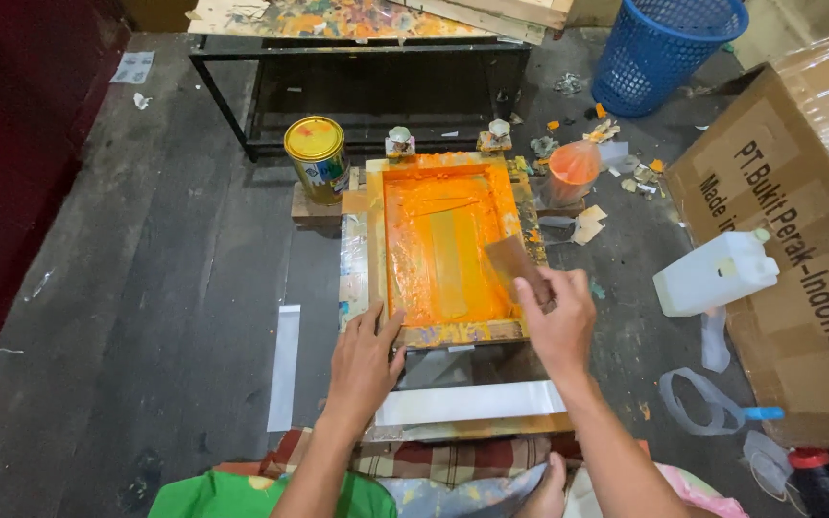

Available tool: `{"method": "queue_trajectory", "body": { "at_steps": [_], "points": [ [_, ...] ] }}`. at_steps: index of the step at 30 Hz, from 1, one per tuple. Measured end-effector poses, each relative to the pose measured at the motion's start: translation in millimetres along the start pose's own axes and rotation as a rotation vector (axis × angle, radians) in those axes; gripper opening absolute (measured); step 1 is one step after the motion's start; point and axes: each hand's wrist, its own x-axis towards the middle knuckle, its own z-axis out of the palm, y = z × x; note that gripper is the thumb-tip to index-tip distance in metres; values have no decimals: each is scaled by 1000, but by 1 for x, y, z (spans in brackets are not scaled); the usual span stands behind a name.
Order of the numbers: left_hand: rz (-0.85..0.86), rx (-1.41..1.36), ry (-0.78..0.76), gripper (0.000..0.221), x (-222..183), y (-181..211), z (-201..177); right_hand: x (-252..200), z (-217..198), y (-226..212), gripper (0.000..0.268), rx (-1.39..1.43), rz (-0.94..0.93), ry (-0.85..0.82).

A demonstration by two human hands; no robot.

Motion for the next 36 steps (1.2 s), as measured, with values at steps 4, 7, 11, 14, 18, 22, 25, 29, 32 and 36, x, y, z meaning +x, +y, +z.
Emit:
{"method": "queue_trajectory", "body": {
  "at_steps": [4,7,11,14,18,22,25,29,32,36],
  "points": [
    [-9,3,3,43,1,-2,6,-1,18,34,26,32,152,0],
    [-11,-4,4,40,1,-2,7,-6,30,52,28,70,289,-56],
    [-35,-64,4,36,0,-2,7,-6,32,55,33,2,373,-122],
    [-31,-96,5,35,0,-2,8,-3,30,56,35,-40,414,-153],
    [-12,-132,55,33,-2,-3,14,-2,30,60,37,-65,417,-180],
    [-3,-132,76,32,-2,-3,16,3,24,58,38,-77,395,-194],
    [-25,-149,49,34,-3,-1,13,9,7,34,53,-90,441,-252],
    [-30,-172,62,33,-3,1,9,16,-35,-28,51,-79,311,-223],
    [-30,-195,65,33,-4,4,-1,-3,-39,-39,23,-134,-2,-258],
    [-38,-271,71,32,-4,8,-16,-37,-32,-55,14,-277,-170,-600]
  ]
}}
